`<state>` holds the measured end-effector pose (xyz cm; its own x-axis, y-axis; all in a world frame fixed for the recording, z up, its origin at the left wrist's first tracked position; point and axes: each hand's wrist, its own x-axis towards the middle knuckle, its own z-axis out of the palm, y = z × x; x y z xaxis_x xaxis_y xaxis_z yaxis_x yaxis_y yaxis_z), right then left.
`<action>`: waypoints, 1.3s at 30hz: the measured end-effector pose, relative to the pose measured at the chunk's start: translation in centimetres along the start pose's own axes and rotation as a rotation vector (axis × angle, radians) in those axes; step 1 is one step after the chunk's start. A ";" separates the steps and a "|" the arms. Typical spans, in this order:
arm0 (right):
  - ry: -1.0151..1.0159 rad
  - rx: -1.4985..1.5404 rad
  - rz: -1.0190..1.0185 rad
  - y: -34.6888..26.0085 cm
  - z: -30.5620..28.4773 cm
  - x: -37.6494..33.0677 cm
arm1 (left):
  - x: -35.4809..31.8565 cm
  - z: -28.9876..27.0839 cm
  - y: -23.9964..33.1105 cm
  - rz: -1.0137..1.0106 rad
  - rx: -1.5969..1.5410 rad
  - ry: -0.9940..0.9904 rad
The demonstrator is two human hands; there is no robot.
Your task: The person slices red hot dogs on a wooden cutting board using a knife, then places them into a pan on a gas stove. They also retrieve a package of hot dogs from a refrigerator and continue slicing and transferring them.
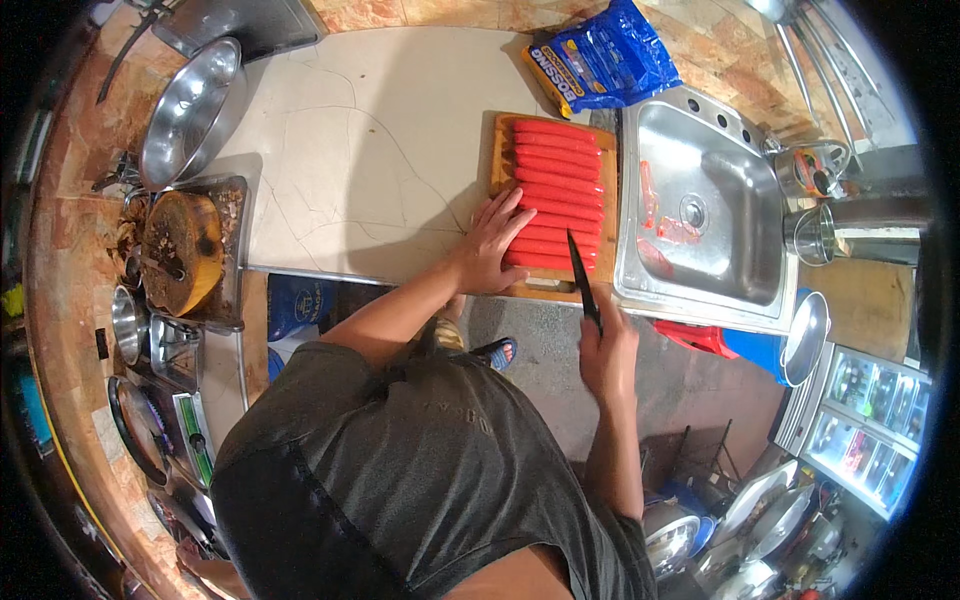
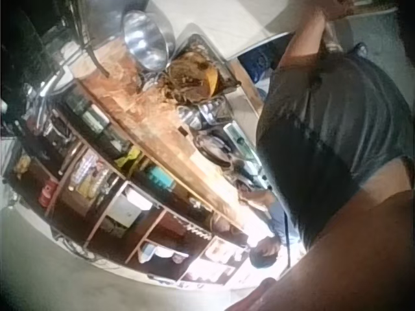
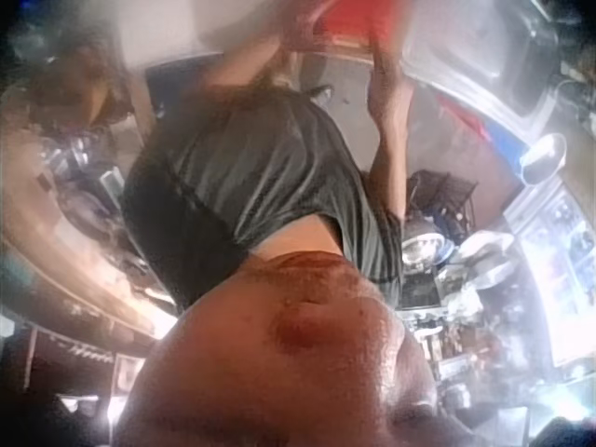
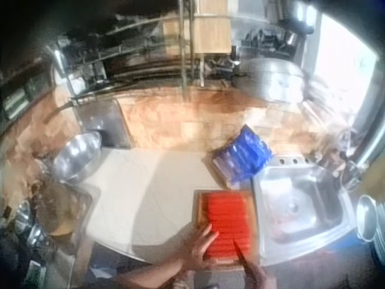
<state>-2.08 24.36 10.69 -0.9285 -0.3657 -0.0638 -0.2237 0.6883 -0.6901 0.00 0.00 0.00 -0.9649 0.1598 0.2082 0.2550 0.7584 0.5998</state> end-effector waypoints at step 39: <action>0.436 0.865 0.485 4.8 -2.2 -13.0 | 11.9 4.2 9.6 0.536 0.567 -0.739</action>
<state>8.31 33.82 9.73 -0.9255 0.1983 -0.3227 0.3216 -0.0384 -0.9461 -9.32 11.88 5.01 -0.5827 0.7574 -0.2947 0.7738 0.6279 0.0839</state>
